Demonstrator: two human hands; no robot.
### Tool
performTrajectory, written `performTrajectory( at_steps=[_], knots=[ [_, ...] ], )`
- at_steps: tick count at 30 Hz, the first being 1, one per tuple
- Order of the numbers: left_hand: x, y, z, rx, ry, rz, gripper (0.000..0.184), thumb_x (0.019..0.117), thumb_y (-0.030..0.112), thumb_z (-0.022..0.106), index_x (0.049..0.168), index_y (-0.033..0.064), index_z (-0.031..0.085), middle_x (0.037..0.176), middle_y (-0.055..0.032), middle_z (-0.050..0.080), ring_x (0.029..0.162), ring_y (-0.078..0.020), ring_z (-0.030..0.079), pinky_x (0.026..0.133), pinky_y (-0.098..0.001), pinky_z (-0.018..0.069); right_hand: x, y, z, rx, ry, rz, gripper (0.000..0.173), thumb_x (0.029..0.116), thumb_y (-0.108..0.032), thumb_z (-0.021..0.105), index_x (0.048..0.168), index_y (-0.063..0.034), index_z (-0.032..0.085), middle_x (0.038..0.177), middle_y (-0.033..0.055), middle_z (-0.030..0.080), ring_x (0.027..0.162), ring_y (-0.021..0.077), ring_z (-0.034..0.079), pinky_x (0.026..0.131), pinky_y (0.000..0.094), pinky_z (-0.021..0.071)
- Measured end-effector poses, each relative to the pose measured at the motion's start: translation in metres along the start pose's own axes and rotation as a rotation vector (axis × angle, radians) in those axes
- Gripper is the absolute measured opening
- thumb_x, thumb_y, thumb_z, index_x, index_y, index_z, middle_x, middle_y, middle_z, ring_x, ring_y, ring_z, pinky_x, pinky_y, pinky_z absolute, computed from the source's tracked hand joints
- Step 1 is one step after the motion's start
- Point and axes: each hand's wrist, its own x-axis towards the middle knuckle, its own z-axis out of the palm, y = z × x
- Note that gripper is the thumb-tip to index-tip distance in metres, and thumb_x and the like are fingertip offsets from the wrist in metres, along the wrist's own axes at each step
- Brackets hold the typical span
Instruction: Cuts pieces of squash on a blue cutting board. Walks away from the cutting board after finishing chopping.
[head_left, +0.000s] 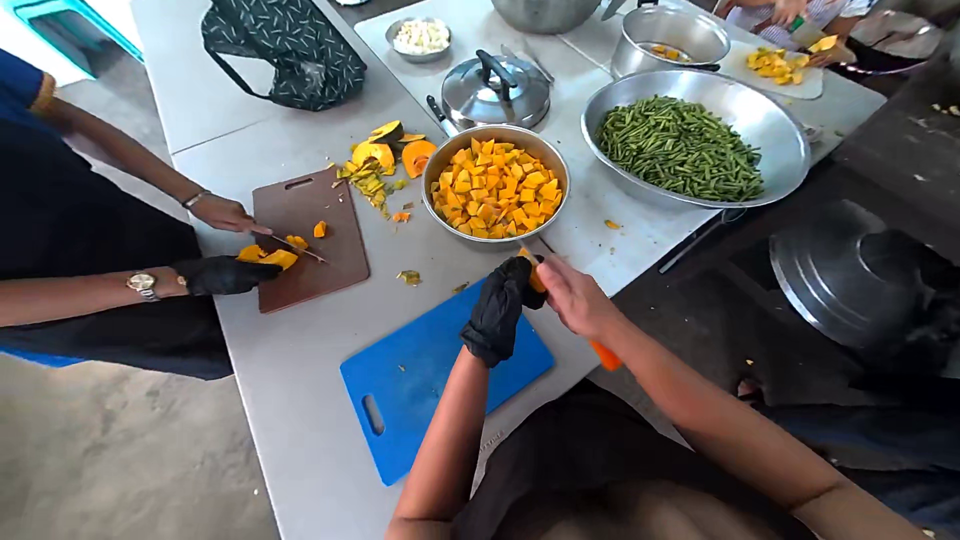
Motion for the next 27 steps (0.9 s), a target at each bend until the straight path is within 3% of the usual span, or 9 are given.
performTrajectory(
  at_steps=[2,4,7,11,15,17,19,22,27],
  knots=[
    [0.002,0.010,-0.003,-0.015,-0.067,-0.076,0.033,0.1091,0.021,0.032,0.099,0.0085,0.061,0.072,0.0040,0.060,0.063,-0.0044,0.058,0.061,-0.0222,0.0520,0.000,-0.002,-0.006,0.371,-0.141,0.146,0.048,0.1128,-0.043,0.019,0.108,-0.0080,0.052,0.065,-0.0019,0.047,0.043,0.0044,0.041,0.041,0.0175,0.0407],
    [0.002,0.010,-0.009,-0.083,-0.114,-0.129,0.039,0.1096,0.026,0.030,0.094,0.0096,0.062,0.070,0.0026,0.062,0.060,-0.0052,0.058,0.057,-0.0211,0.0511,-0.001,0.000,-0.010,0.585,-0.247,0.258,0.060,0.1100,-0.053,0.013,0.092,-0.0091,0.051,0.060,-0.0020,0.049,0.039,0.0039,0.041,0.039,0.0161,0.0398],
    [0.001,0.005,-0.015,-0.142,-0.146,-0.172,0.040,0.1106,0.027,0.029,0.091,0.0129,0.061,0.068,0.0037,0.062,0.057,-0.0035,0.057,0.053,-0.0181,0.0488,-0.002,0.003,-0.009,0.689,-0.330,0.300,0.064,0.1083,-0.056,0.007,0.095,-0.0106,0.050,0.060,-0.0035,0.049,0.039,0.0023,0.041,0.038,0.0143,0.0393],
    [-0.005,0.000,-0.016,-0.193,-0.253,-0.137,0.030,0.1098,0.028,0.035,0.102,0.0131,0.060,0.075,0.0061,0.061,0.063,-0.0009,0.056,0.059,-0.0157,0.0480,-0.002,0.006,-0.001,0.607,-0.235,0.236,0.060,0.1101,-0.051,0.009,0.095,-0.0091,0.050,0.060,-0.0031,0.049,0.039,0.0033,0.041,0.039,0.0150,0.0400],
    [-0.012,-0.005,-0.014,-0.336,-0.199,-0.075,0.028,0.1080,0.024,0.037,0.111,0.0108,0.062,0.080,0.0065,0.063,0.064,0.0001,0.055,0.059,-0.0153,0.0485,-0.004,0.016,0.006,0.095,-0.065,-0.111,0.037,0.1112,-0.035,0.033,0.119,-0.0039,0.052,0.071,-0.0016,0.051,0.052,0.0047,0.047,0.050,0.0211,0.0436],
    [-0.016,-0.002,-0.014,-0.400,-0.139,-0.068,0.025,0.1068,0.018,0.038,0.105,0.0119,0.062,0.079,0.0069,0.065,0.064,0.0004,0.058,0.061,-0.0153,0.0503,-0.006,0.020,0.010,-0.144,0.035,-0.269,0.059,0.1062,-0.045,0.046,0.145,-0.0005,0.044,0.079,0.0064,0.062,0.066,0.0156,0.059,0.064,0.0366,0.0523],
    [-0.020,-0.001,-0.013,-0.435,-0.095,-0.065,0.025,0.1067,0.017,0.036,0.104,0.0134,0.060,0.078,0.0077,0.065,0.064,0.0003,0.059,0.062,-0.0161,0.0518,-0.006,0.021,0.009,-0.257,0.023,-0.335,0.083,0.1036,-0.059,0.042,0.162,-0.0033,0.022,0.087,0.0104,0.067,0.075,0.0227,0.064,0.072,0.0449,0.0558],
    [-0.026,-0.004,-0.012,-0.431,-0.044,-0.066,0.028,0.1078,0.017,0.036,0.122,0.0095,0.059,0.086,0.0057,0.067,0.069,0.0000,0.061,0.063,-0.0165,0.0527,-0.007,0.019,0.007,-0.327,0.010,-0.391,0.094,0.1002,-0.070,0.037,0.164,-0.0026,0.019,0.089,0.0141,0.069,0.078,0.0282,0.066,0.073,0.0498,0.0562],
    [-0.031,-0.003,-0.004,-0.399,0.000,0.003,0.023,0.1043,0.010,0.041,0.111,0.0095,0.063,0.085,0.0079,0.067,0.073,0.0022,0.062,0.065,-0.0154,0.0521,-0.008,0.013,0.005,-0.380,-0.001,-0.426,0.093,0.0993,-0.069,0.040,0.161,-0.0004,0.027,0.096,0.0178,0.073,0.086,0.0332,0.071,0.075,0.0531,0.0572]
  ],
)
